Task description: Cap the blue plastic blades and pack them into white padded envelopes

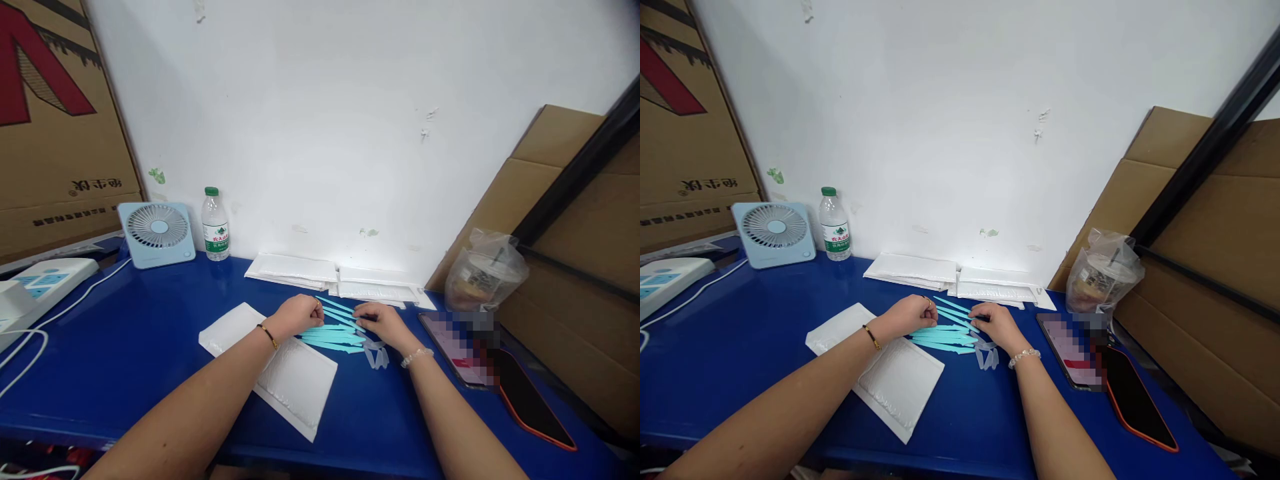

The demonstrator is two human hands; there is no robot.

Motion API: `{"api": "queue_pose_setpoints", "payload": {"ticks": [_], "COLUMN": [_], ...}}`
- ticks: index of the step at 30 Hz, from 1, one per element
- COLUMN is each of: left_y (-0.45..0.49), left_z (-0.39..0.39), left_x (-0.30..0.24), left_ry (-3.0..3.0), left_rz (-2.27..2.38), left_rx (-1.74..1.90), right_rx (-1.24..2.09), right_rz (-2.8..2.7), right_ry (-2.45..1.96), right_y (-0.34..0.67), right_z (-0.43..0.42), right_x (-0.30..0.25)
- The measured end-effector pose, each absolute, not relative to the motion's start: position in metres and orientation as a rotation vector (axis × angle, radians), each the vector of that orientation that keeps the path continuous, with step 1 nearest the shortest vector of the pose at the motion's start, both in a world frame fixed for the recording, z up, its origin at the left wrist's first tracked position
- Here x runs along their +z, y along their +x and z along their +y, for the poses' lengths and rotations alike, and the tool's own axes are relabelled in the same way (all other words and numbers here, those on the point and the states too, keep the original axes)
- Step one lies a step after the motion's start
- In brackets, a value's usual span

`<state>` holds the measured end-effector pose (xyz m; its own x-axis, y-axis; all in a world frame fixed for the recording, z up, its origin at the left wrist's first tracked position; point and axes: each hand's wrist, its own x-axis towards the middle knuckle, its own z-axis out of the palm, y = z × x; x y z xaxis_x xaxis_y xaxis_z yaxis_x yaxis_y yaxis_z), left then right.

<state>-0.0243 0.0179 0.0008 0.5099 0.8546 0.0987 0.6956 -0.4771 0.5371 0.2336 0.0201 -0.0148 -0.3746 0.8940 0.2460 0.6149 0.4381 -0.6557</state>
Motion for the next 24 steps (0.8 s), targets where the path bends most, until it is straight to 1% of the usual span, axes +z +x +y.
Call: {"api": "queue_pose_setpoints", "payload": {"ticks": [6, 12, 18, 24], "left_y": [-0.020, -0.016, -0.016, -0.018], "left_z": [0.007, 0.003, 0.002, 0.004], "left_x": [0.007, 0.012, 0.012, 0.008], "left_ry": [2.290, 2.304, 2.303, 2.254], "left_rz": [1.267, 1.339, 1.358, 1.329], "left_rx": [0.498, 0.434, 0.405, 0.417], "right_rx": [0.733, 0.763, 0.648, 0.828], "right_rz": [-2.156, -2.194, -2.166, -2.210], "right_ry": [-1.159, -1.191, -1.204, -1.360], "right_y": [0.225, 0.229, 0.238, 0.255], "right_z": [0.016, 0.014, 0.012, 0.004], "right_x": [-0.007, -0.006, 0.001, 0.002]}}
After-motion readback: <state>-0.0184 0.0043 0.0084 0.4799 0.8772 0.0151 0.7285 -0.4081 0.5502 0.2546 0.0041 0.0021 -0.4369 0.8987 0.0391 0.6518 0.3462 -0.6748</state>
